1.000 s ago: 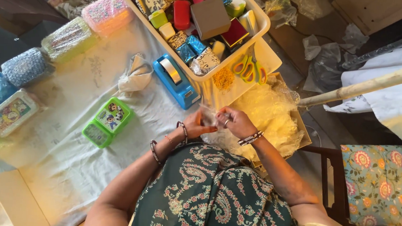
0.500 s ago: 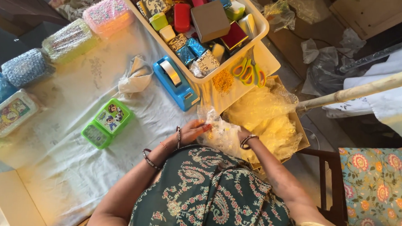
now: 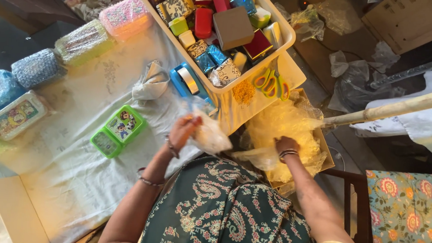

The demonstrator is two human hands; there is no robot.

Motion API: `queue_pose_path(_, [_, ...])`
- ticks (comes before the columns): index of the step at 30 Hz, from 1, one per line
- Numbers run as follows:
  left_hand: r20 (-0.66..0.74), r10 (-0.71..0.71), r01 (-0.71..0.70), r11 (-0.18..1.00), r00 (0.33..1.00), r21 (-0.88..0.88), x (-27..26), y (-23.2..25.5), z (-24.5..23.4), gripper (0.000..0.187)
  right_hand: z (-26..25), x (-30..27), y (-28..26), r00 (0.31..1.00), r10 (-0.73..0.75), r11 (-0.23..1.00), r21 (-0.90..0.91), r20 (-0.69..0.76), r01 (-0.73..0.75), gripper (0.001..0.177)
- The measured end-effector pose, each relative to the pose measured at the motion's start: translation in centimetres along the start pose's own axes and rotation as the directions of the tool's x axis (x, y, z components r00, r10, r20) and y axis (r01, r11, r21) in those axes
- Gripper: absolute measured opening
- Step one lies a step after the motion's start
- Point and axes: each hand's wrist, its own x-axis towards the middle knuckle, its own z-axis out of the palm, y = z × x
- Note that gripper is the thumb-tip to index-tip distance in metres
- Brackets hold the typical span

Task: The recorder cleans a small green box, wraps it in bubble wrap, and places it into a container.

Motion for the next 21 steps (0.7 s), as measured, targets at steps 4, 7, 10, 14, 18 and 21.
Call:
queue_pose_path(4, [-0.156, 0.16, -0.171, 0.983, 0.975, -0.061, -2.0, 3.3, -5.4, 0.022, -1.7, 0.1, 2.7, 0.981, 0.044, 0.999, -0.004, -0.188, -0.046, 0.046])
queue_pose_path(7, [-0.26, 0.169, -0.192, 0.979, 0.951, -0.066, -4.1, 6.6, -6.2, 0.026, 0.8, 1.4, 3.5, 0.971, -0.004, 1.0, -0.015, -0.24, 0.001, 0.042])
queue_pose_path(10, [-0.347, 0.142, -0.245, 0.93, 0.927, -0.275, -5.1, 7.7, -6.2, 0.019, 6.0, 3.8, 3.7, 0.952, -0.185, 0.974, -0.177, -0.243, 0.144, 0.048])
queue_pose_path(14, [-0.359, 0.127, -0.235, 0.933, 0.925, -0.274, -5.5, 8.4, -4.8, 0.022, 6.4, 2.9, 1.7, 0.948, -0.137, 0.932, -0.286, 0.289, 0.222, 0.069])
queue_pose_path(18, [-0.265, 0.226, -0.315, 0.875, 0.937, -0.367, -4.9, 6.7, -5.3, 0.017, 1.9, 2.5, -1.8, 0.966, -0.034, 0.954, -0.281, 0.257, 0.108, 0.057])
queue_pose_path(21, [-0.284, 0.243, -0.334, 0.882, 0.927, -0.334, -5.8, 8.7, -3.8, 0.015, -2.2, 4.0, -4.0, 0.924, -0.177, 0.937, -0.229, 0.34, 0.264, 0.065])
